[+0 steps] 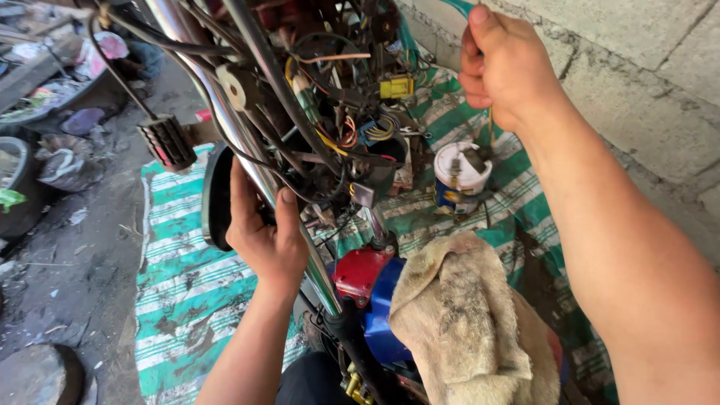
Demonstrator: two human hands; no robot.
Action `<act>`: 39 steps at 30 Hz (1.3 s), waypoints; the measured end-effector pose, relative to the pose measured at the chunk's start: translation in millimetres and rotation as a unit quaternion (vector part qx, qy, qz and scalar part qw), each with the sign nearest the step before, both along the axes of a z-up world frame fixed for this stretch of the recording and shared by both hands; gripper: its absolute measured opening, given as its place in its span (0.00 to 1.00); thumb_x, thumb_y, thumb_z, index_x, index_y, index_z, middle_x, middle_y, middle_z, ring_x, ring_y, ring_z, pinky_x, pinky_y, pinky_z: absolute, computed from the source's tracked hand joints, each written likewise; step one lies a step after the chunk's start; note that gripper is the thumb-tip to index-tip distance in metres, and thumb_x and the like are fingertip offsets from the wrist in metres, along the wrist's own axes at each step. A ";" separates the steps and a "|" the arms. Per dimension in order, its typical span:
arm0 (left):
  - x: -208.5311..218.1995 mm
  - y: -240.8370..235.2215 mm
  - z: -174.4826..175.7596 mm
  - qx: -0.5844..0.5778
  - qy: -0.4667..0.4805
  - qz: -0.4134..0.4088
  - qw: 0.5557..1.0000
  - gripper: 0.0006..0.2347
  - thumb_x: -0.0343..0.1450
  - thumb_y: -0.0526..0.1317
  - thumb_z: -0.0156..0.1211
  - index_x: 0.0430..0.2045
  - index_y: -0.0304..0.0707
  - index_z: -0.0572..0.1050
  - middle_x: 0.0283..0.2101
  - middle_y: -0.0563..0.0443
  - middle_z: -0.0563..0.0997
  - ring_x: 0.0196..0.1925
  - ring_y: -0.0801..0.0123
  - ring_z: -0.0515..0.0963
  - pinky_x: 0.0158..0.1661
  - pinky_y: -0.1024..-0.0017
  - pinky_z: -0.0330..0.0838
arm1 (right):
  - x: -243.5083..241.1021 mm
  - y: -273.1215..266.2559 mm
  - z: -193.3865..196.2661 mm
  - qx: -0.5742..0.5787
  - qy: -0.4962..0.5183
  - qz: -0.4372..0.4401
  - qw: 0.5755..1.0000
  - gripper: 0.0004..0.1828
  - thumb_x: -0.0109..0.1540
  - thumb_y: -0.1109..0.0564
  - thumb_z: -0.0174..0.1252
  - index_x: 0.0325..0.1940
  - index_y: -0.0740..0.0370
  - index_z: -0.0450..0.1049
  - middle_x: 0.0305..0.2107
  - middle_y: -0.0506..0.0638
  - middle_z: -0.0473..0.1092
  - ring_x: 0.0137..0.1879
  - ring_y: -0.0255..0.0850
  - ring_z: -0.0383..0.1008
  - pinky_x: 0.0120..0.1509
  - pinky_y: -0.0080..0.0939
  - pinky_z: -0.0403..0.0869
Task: The person works on a blue motorcycle in a cluttered outdoor area. They wipe the handlebars with a cloth, move around the bike, and then focus on the wiring under the dashboard, pulling and manipulating several wires with their hands.
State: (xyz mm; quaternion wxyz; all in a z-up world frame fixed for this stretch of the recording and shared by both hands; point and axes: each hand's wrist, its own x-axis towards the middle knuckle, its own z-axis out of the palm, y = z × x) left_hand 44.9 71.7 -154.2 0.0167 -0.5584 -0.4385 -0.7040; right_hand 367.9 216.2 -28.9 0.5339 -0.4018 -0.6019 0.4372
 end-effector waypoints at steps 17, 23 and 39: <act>-19.7 -1.0 -22.6 -0.086 0.100 0.042 0.990 0.32 0.78 0.47 0.64 0.74 0.21 0.67 0.66 0.22 0.79 0.65 0.33 0.80 0.61 0.52 0.78 | -24.0 -35.5 46.8 -0.155 0.036 -0.072 0.985 0.28 0.79 0.39 0.47 0.30 0.54 0.67 0.13 0.39 0.49 0.13 0.30 0.49 0.14 0.31 0.53; -16.4 -34.8 15.5 -0.208 0.175 0.033 0.962 0.29 0.83 0.42 0.55 0.76 0.14 0.61 0.71 0.16 0.71 0.72 0.28 0.73 0.68 0.48 0.70 | -42.8 -48.2 100.2 -0.279 0.081 -0.122 0.949 0.27 0.79 0.45 0.49 0.27 0.54 0.65 0.14 0.39 0.48 0.13 0.30 0.47 0.13 0.30 0.51; -78.2 -108.6 459.1 -0.464 0.159 -0.316 0.812 0.15 0.73 0.50 0.71 0.54 0.59 0.86 0.42 0.65 0.91 0.42 0.62 0.94 0.43 0.66 0.88 | -26.0 -86.9 118.4 -0.405 0.163 -0.083 0.896 0.07 0.74 0.55 0.62 0.49 0.61 0.80 0.20 0.45 0.63 0.18 0.35 0.58 0.30 0.48 0.73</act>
